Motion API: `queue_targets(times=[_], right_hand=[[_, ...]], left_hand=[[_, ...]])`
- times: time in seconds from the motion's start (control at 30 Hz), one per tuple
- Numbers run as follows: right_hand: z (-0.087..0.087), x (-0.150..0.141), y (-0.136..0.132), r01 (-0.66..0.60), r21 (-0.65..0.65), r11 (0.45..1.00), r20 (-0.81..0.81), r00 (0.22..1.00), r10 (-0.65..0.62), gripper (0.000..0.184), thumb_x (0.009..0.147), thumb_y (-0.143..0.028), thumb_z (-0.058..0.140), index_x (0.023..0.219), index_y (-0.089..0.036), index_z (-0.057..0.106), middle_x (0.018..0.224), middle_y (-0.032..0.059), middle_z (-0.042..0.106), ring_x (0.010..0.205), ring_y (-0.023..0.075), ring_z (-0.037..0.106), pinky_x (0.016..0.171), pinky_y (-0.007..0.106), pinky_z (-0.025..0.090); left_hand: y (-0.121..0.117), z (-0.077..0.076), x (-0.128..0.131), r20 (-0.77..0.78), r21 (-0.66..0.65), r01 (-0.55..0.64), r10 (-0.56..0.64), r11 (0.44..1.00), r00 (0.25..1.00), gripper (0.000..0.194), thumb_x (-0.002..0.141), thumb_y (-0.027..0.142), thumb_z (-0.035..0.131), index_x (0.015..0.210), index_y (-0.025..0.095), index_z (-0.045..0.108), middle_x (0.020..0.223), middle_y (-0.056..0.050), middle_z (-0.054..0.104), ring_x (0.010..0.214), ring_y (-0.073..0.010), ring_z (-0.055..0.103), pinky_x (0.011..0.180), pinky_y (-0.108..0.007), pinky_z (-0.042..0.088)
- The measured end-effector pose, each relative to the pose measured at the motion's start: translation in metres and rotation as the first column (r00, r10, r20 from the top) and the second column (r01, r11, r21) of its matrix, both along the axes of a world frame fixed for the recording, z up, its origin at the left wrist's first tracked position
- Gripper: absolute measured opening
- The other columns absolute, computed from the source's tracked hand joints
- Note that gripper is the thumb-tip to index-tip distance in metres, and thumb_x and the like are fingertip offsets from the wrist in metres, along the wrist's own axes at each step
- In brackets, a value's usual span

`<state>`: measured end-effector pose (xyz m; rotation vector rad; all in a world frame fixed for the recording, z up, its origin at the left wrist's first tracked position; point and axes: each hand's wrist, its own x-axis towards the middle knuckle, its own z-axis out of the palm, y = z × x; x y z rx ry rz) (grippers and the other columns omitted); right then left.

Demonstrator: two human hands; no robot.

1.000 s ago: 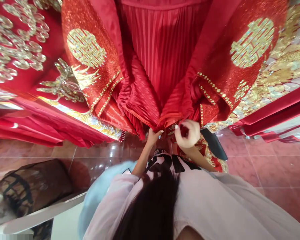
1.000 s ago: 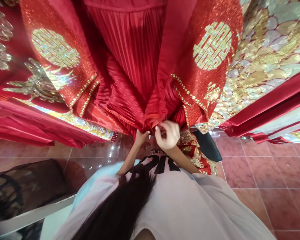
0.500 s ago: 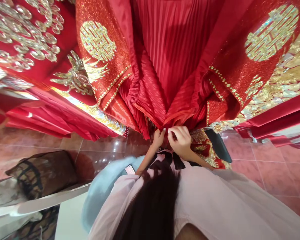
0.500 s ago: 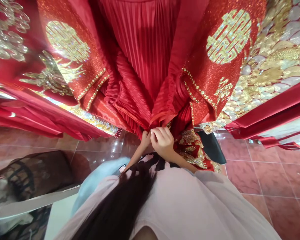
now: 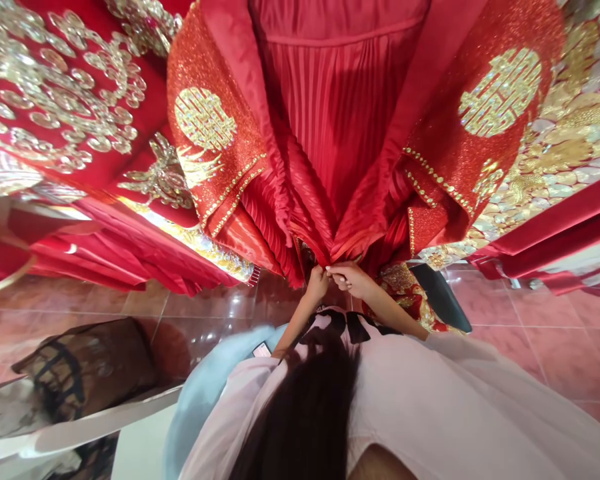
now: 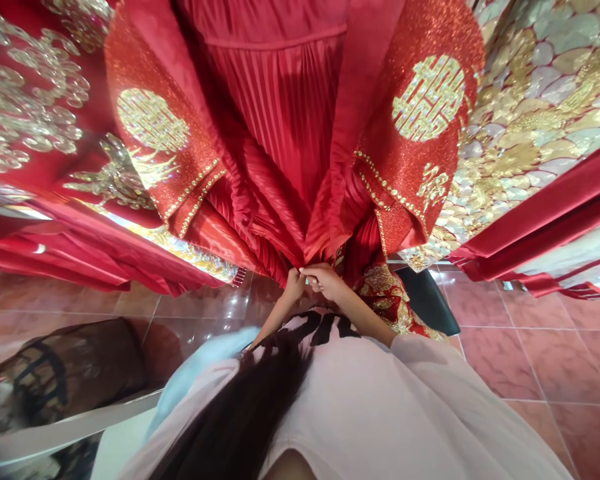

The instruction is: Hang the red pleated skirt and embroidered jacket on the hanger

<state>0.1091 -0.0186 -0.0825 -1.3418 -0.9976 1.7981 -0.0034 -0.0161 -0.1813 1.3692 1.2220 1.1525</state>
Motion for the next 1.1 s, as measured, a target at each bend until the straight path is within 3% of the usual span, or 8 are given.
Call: queue_targets(times=[0.1,0.2,0.37,0.47,0.53,0.67,0.83,1.1], right_hand=[[0.013,-0.003,0.006,0.048,-0.032,0.998,-0.089,0.995,-0.051,0.039,0.052,-0.050,0.069,0.050,-0.016,0.051,0.037,-0.0084,0.027,0.034,0.0021,0.015,0.036,0.021,0.009],[0.044,-0.006,0.015,0.161,0.039,0.986,-0.164,0.975,-0.153,0.034,0.057,-0.045,0.069,0.055,-0.014,0.056,0.039,-0.0082,0.027,0.036,0.0016,0.017,0.039,0.021,0.010],[0.088,-0.009,0.025,0.316,0.198,0.928,-0.311,0.918,-0.247,0.030,0.059,-0.040,0.073,0.060,-0.013,0.062,0.044,-0.0058,0.034,0.040,0.0021,0.023,0.040,0.021,0.008],[0.088,-0.012,0.025,0.316,0.201,0.927,-0.310,0.919,-0.246,0.034,0.060,-0.045,0.073,0.059,-0.013,0.061,0.042,-0.0067,0.033,0.038,0.0015,0.022,0.040,0.021,0.008],[0.083,-0.014,0.024,0.310,0.191,0.931,-0.323,0.916,-0.239,0.035,0.061,-0.046,0.073,0.060,-0.013,0.060,0.042,-0.0070,0.033,0.038,0.0014,0.021,0.040,0.021,0.009],[0.078,-0.019,0.025,0.340,0.154,0.928,-0.347,0.898,-0.271,0.037,0.058,-0.046,0.076,0.061,-0.014,0.057,0.043,-0.0070,0.036,0.037,0.0015,0.024,0.038,0.020,0.011],[0.080,-0.024,0.027,0.375,0.148,0.915,-0.418,0.862,-0.286,0.042,0.059,-0.044,0.077,0.056,-0.015,0.047,0.045,-0.0068,0.035,0.039,0.0014,0.024,0.039,0.020,0.012],[0.079,-0.032,0.030,0.440,0.075,0.895,-0.445,0.818,-0.365,0.029,0.056,-0.037,0.072,0.059,-0.015,0.053,0.045,-0.0070,0.039,0.038,0.0017,0.025,0.038,0.019,0.015]], left_hand=[[0.007,-0.005,0.002,-0.043,-0.001,-0.001,0.001,1.000,0.999,0.036,0.084,0.033,0.048,0.054,0.015,0.045,0.050,0.001,0.046,0.050,-0.0103,0.042,0.051,-0.021,0.037],[0.016,-0.005,0.003,-0.095,0.010,-0.012,0.013,1.000,0.995,0.034,0.085,0.030,0.048,0.055,0.016,0.046,0.051,0.001,0.047,0.049,-0.0104,0.041,0.051,-0.022,0.037],[0.025,0.022,-0.003,-0.208,0.090,-0.059,0.077,0.994,0.975,0.019,0.082,0.029,0.055,0.069,0.016,0.055,0.069,-0.003,0.057,0.067,-0.0161,0.053,0.068,-0.028,0.044],[0.028,0.048,-0.007,-0.262,0.198,-0.202,0.251,0.959,0.932,0.023,0.077,0.034,0.063,0.090,0.016,0.056,0.092,-0.009,0.057,0.092,-0.0223,0.054,0.086,-0.035,0.042],[0.033,0.064,-0.007,-0.322,0.342,-0.285,0.397,0.895,0.859,0.033,0.074,0.040,0.066,0.093,0.015,0.054,0.095,-0.011,0.055,0.096,-0.0248,0.052,0.089,-0.038,0.041],[0.051,0.088,-0.002,-0.471,0.564,-0.188,0.500,0.804,0.727,0.024,0.081,0.040,0.057,0.082,0.016,0.054,0.086,-0.012,0.057,0.084,-0.0256,0.053,0.080,-0.038,0.041],[0.060,0.095,0.005,-0.570,0.551,-0.059,0.427,0.832,0.702,0.015,0.085,0.027,0.049,0.076,0.016,0.054,0.079,-0.011,0.059,0.079,-0.0257,0.055,0.074,-0.036,0.041],[0.049,0.090,0.010,-0.664,0.391,-0.051,0.320,0.919,0.675,0.008,0.081,0.017,0.052,0.073,0.017,0.054,0.077,-0.010,0.060,0.078,-0.0252,0.056,0.073,-0.035,0.045]])
